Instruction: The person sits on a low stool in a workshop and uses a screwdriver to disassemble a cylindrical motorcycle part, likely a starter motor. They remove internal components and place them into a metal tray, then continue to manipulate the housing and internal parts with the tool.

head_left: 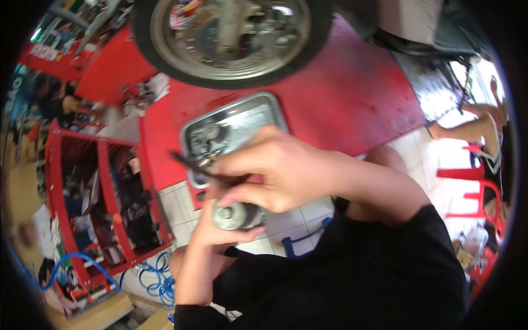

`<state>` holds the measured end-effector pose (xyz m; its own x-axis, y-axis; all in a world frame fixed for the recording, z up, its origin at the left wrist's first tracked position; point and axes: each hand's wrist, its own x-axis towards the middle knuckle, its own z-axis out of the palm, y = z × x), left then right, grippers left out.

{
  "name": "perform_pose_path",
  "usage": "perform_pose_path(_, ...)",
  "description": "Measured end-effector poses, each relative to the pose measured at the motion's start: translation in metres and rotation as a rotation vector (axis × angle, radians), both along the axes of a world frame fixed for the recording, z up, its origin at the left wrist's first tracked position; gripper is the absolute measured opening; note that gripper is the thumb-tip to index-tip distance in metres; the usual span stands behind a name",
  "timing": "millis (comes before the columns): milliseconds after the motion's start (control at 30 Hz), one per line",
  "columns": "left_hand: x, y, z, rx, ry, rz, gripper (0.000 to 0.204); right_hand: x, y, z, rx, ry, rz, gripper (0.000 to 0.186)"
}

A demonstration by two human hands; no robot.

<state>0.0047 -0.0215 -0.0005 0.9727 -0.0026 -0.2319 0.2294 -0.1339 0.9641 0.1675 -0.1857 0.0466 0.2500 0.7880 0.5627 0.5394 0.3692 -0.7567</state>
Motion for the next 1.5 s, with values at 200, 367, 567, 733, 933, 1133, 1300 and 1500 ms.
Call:
perform_pose_path(200, 0.002, 0.004, -0.007, 0.172, -0.290, -0.193, 0.104, -0.011, -0.005, 0.019, -0.138, 0.031, 0.011, 0.020)
perform_pose_path(367, 0.000, 0.005, -0.011, 0.149, -0.304, -0.166, 0.106, -0.021, -0.003, 0.014, -0.185, 0.285, 0.028, 0.010)
perform_pose_path(567, 0.001, 0.004, -0.016, 0.110, -0.368, -0.162, 0.103, -0.014, -0.004, 0.015, -0.219, 0.217, 0.047, 0.006)
perform_pose_path(733, 0.002, 0.003, -0.016, 0.124, -0.424, -0.149, 0.099, -0.013, -0.002, 0.012, -0.218, 0.186, 0.037, 0.005)
perform_pose_path(933, 0.001, 0.004, -0.013, 0.113, -0.392, -0.155, 0.097, -0.016, -0.002, 0.010, -0.181, 0.152, -0.007, 0.007)
perform_pose_path(1133, 0.002, 0.003, -0.010, 0.115, -0.363, -0.156, 0.096, -0.017, -0.002, 0.012, -0.136, 0.116, -0.062, 0.007)
perform_pose_path(1300, 0.002, 0.002, -0.012, 0.104, -0.374, -0.155, 0.095, -0.020, -0.002, 0.012, -0.130, 0.099, -0.090, 0.007)
perform_pose_path(1500, 0.002, 0.003, -0.013, 0.122, -0.386, -0.143, 0.095, -0.021, -0.002, 0.014, -0.137, 0.091, -0.110, 0.008)
